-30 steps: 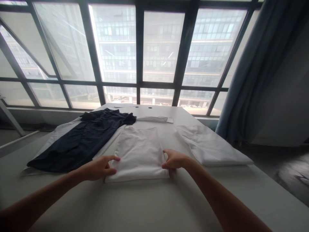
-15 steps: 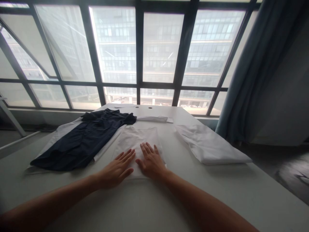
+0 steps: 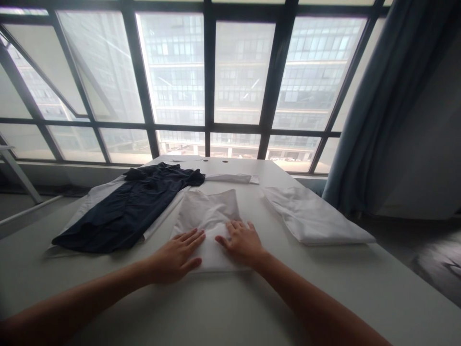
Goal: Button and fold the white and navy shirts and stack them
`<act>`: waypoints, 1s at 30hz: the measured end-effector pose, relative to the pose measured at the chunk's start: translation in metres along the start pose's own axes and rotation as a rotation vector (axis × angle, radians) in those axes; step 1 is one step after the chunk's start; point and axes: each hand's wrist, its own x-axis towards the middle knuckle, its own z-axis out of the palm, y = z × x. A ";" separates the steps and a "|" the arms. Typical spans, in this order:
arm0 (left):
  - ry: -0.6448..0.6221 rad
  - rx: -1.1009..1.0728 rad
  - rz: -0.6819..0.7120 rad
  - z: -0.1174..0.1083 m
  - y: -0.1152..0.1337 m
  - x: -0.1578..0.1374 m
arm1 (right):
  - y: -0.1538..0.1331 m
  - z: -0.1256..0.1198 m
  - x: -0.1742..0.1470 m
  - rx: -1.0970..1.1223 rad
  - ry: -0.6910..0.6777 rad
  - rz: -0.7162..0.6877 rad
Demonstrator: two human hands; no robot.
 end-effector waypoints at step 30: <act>0.055 -0.039 -0.176 0.012 -0.097 0.027 | 0.048 0.022 0.045 0.097 -0.084 -0.009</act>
